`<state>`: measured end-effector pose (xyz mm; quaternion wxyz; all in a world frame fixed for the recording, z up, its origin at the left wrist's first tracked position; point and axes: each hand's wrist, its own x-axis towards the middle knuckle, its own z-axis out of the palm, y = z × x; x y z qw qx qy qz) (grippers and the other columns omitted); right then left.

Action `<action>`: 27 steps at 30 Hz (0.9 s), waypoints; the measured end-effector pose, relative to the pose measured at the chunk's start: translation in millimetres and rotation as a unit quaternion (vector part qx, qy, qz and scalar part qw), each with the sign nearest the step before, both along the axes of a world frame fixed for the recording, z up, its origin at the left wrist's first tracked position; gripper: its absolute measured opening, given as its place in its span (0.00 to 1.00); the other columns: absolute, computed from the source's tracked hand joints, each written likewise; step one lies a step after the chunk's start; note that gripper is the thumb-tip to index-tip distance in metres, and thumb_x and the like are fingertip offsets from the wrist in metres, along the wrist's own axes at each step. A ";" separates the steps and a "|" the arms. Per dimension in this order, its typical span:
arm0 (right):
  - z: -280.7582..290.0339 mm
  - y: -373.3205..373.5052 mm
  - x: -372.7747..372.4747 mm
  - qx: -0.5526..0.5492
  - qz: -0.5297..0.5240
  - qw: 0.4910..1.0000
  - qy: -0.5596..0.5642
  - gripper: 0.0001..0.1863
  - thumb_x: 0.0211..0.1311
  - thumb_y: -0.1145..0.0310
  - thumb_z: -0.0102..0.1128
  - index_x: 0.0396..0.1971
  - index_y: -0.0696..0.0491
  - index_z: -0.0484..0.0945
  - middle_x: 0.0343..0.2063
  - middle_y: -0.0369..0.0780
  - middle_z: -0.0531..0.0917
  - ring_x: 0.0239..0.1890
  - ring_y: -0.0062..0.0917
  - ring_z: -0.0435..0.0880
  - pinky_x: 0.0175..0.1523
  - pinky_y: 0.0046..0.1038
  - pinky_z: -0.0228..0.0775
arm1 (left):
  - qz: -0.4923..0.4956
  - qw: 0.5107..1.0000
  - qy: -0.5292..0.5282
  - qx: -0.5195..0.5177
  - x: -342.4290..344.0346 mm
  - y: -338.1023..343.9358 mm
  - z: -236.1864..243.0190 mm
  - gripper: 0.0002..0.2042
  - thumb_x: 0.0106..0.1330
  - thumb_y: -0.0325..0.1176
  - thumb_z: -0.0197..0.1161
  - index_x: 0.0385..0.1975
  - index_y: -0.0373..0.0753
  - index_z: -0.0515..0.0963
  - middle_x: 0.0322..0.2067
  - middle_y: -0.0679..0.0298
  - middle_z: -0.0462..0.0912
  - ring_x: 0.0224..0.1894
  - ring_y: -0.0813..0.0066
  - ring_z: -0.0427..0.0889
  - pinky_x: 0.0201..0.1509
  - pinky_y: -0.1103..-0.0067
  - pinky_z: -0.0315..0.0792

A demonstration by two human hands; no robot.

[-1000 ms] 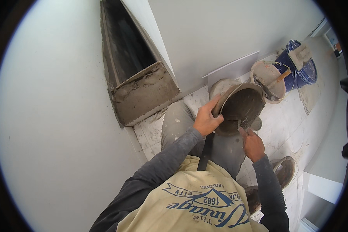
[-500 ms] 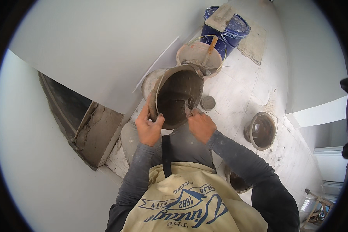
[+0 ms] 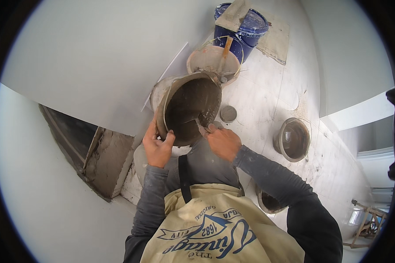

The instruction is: The person scoops cement from a bucket with a trowel and applies it to a recessed wall area. They repeatedly smooth and level the cement using a small circular tool and a straight edge, then add more cement to fill gaps.

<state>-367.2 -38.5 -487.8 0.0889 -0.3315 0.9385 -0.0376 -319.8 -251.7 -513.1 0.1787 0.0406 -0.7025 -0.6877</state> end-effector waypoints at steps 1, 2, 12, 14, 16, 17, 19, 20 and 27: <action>3.8 -1.0 1.1 0.053 0.014 0.997 -0.056 0.32 0.58 0.73 0.52 0.66 0.57 0.63 0.40 0.50 0.77 0.35 0.40 0.85 0.37 0.36 0.79 | 0.009 1.000 0.003 -0.010 -2.3 1.4 1.0 0.30 0.55 0.17 0.57 0.63 0.26 0.66 0.55 0.54 0.77 0.56 0.70 0.76 0.61 0.77 0.69; 8.0 -2.3 -1.0 0.007 -0.027 0.999 0.019 0.32 0.58 0.74 0.52 0.66 0.59 0.63 0.39 0.50 0.78 0.34 0.40 0.85 0.36 0.36 0.79 | 0.011 1.000 0.000 -0.018 -0.3 3.4 2.8 0.30 0.55 0.17 0.57 0.63 0.26 0.66 0.56 0.53 0.77 0.56 0.69 0.76 0.61 0.77 0.69; 26.3 -6.0 6.9 -0.159 -0.089 0.982 -0.043 0.29 0.60 0.73 0.54 0.61 0.69 0.65 0.33 0.55 0.83 0.31 0.43 0.86 0.40 0.40 0.78 | -0.048 0.956 0.124 -0.260 7.6 -3.8 56.2 0.30 0.51 0.16 0.58 0.60 0.29 0.72 0.58 0.51 0.78 0.58 0.68 0.79 0.62 0.73 0.70; 26.6 15.7 -6.6 -0.243 -0.083 0.961 -0.106 0.25 0.64 0.71 0.55 0.58 0.69 0.70 0.30 0.54 0.84 0.30 0.37 0.87 0.41 0.36 0.78 | -0.067 0.969 0.100 -0.216 9.9 -13.6 64.6 0.29 0.51 0.17 0.58 0.59 0.29 0.72 0.58 0.51 0.78 0.58 0.68 0.78 0.63 0.72 0.69; 20.2 29.5 -13.3 -0.290 -0.069 0.935 -0.193 0.23 0.66 0.69 0.56 0.58 0.66 0.72 0.31 0.48 0.86 0.29 0.29 0.85 0.40 0.31 0.77 | -0.089 0.971 0.074 -0.207 12.0 -21.2 68.4 0.29 0.50 0.16 0.59 0.58 0.30 0.73 0.57 0.51 0.78 0.60 0.66 0.77 0.64 0.71 0.68; 16.0 36.0 -15.1 -0.323 -0.049 0.918 -0.225 0.22 0.67 0.68 0.56 0.58 0.64 0.73 0.31 0.46 0.86 0.28 0.25 0.84 0.40 0.28 0.77 | -0.097 0.969 0.085 -0.210 13.3 -22.8 68.6 0.29 0.51 0.15 0.59 0.58 0.30 0.73 0.57 0.52 0.78 0.59 0.67 0.77 0.63 0.72 0.68; 4.7 41.4 -24.5 -0.350 -0.092 0.869 -0.338 0.21 0.70 0.68 0.55 0.58 0.62 0.73 0.32 0.39 0.85 0.28 0.18 0.79 0.39 0.24 0.75 | -0.104 0.967 0.097 -0.211 14.3 -29.3 69.2 0.29 0.51 0.15 0.60 0.59 0.30 0.73 0.57 0.53 0.79 0.59 0.68 0.78 0.63 0.72 0.69; -2.4 41.7 -26.9 -0.382 -0.101 0.841 -0.370 0.20 0.71 0.68 0.55 0.59 0.61 0.74 0.32 0.36 0.85 0.28 0.14 0.77 0.39 0.21 0.74 | -0.108 0.975 0.078 -0.175 15.1 -32.6 68.9 0.30 0.51 0.14 0.60 0.59 0.30 0.72 0.57 0.54 0.79 0.58 0.69 0.78 0.62 0.73 0.70; -68.8 27.9 -4.3 -0.477 -0.127 0.675 -0.548 0.19 0.74 0.65 0.52 0.60 0.55 0.73 0.26 0.33 0.77 0.22 0.12 0.72 0.24 0.19 0.67 | -0.079 0.995 -0.045 -0.038 27.4 -45.2 36.7 0.27 0.55 0.15 0.63 0.59 0.29 0.71 0.49 0.61 0.81 0.49 0.77 0.80 0.52 0.80 0.74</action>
